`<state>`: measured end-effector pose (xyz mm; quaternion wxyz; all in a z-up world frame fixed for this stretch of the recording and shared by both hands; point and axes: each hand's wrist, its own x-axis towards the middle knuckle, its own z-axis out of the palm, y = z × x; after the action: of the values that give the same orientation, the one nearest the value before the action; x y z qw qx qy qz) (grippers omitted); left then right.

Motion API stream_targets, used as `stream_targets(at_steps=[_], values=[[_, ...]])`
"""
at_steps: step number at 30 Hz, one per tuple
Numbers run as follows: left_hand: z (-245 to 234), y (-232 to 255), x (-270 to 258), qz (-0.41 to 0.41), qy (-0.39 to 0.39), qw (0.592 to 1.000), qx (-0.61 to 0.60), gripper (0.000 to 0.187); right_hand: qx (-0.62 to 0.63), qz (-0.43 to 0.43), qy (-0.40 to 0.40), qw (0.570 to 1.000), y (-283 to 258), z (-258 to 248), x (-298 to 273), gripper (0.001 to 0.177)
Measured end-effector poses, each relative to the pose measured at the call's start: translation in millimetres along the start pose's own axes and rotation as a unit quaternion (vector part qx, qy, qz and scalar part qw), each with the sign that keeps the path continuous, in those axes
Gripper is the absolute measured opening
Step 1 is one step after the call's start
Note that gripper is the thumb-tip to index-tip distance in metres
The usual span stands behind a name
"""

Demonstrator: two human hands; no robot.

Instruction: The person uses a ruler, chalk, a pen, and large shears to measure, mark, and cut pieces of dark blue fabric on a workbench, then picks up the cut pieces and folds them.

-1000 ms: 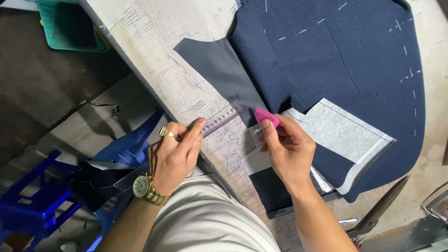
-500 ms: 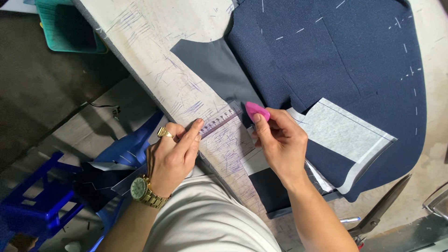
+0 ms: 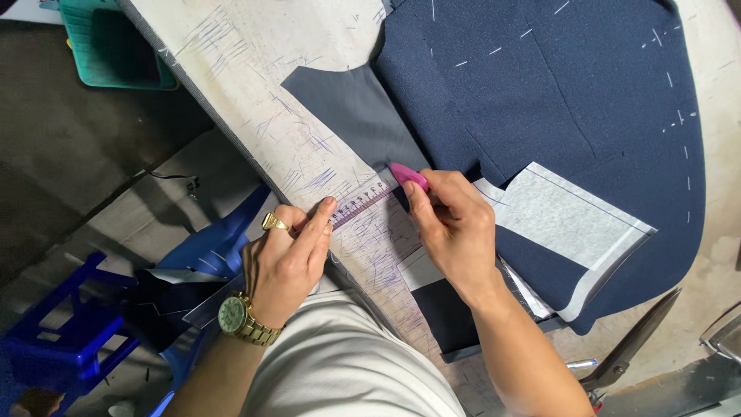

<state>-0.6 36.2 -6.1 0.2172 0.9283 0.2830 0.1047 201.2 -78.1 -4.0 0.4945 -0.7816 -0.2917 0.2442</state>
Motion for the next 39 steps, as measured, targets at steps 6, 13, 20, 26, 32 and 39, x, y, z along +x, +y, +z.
stream_targets(at_steps=[6, 13, 20, 26, 32, 39], values=[[-1.3, 0.6, 0.0, -0.010, -0.001, 1.000, -0.012, 0.034, -0.048, 0.017, -0.037, 0.998, -12.7, -14.2, -2.2, 0.010], [4.2, -8.9, -2.5, -0.022, 0.022, 0.999, 0.032, 0.034, 0.036, 0.072, 0.005, 0.997, -15.0, -16.8, -6.8, 0.011], [2.8, -9.7, 0.1, -0.024, 0.012, 0.995, 0.097, 0.035, 0.071, 0.063, 0.026, 0.995, -2.4, -6.7, -2.3, 0.011], [6.5, -13.7, -1.5, -0.024, 0.007, 0.995, 0.097, 0.035, 0.086, 0.062, 0.023, 0.994, 1.1, -0.8, 2.6, 0.011], [6.0, -13.8, -1.4, -0.025, 0.001, 0.996, 0.090, 0.036, 0.089, 0.064, 0.019, 0.994, -0.5, 2.5, 7.4, 0.012], [7.4, -14.0, -1.9, -0.024, 0.001, 0.996, 0.091, 0.036, 0.090, 0.058, 0.004, 0.994, -6.8, 3.1, 13.4, 0.012]])
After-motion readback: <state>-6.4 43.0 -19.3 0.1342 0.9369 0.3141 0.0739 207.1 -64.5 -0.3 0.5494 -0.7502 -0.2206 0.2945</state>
